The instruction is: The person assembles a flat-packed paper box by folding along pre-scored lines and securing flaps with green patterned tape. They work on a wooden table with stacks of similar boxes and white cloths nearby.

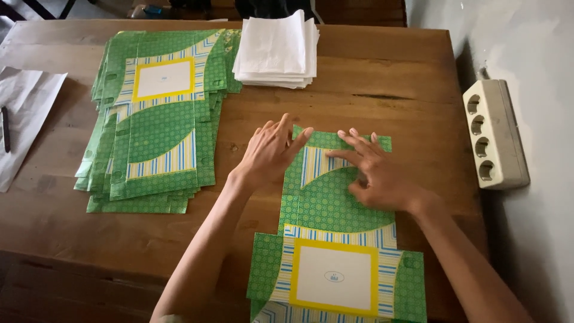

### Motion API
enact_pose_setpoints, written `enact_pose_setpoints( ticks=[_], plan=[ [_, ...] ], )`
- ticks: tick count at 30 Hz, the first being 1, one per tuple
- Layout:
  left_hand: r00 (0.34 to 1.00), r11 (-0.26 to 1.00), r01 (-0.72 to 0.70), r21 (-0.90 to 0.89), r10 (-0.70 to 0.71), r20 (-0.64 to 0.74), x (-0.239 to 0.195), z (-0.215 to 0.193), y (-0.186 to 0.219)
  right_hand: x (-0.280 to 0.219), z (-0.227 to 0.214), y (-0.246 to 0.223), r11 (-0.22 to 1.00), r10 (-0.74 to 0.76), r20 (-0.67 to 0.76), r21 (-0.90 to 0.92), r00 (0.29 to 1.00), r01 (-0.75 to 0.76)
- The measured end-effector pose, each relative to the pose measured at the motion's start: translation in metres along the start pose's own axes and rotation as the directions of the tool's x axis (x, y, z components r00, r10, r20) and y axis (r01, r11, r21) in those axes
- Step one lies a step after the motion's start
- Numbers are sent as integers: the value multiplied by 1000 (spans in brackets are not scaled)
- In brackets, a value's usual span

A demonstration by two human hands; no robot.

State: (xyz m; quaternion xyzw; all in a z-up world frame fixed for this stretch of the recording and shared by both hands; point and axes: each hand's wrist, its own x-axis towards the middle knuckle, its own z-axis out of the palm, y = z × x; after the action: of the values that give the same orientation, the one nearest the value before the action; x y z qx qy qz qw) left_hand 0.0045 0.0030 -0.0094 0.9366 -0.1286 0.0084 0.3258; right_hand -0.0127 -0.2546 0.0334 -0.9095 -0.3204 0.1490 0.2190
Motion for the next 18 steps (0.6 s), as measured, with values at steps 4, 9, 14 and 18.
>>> enact_pose_setpoints(
  ticks=[4, 9, 14, 18],
  plan=[
    [998, 988, 52, -143, -54, -16, 2, -1, 4, 1, 3, 4, 1000, 1, 10, -26, 1000, -1],
    [989, 921, 115, -373, -140, -42, -1, -9, 13, 3, 6, 7, 995, 50, 29, -91, 998, -47],
    [976, 761, 178, -624, -218, 14, -1, -13, 11, 6, 12, 16, 989, 66, 17, -130, 998, -63],
    [991, 714, 123, -690, -131, 41, -10, -22, 31, 8, 34, 38, 967, 7, -48, -255, 999, -19]
  ],
)
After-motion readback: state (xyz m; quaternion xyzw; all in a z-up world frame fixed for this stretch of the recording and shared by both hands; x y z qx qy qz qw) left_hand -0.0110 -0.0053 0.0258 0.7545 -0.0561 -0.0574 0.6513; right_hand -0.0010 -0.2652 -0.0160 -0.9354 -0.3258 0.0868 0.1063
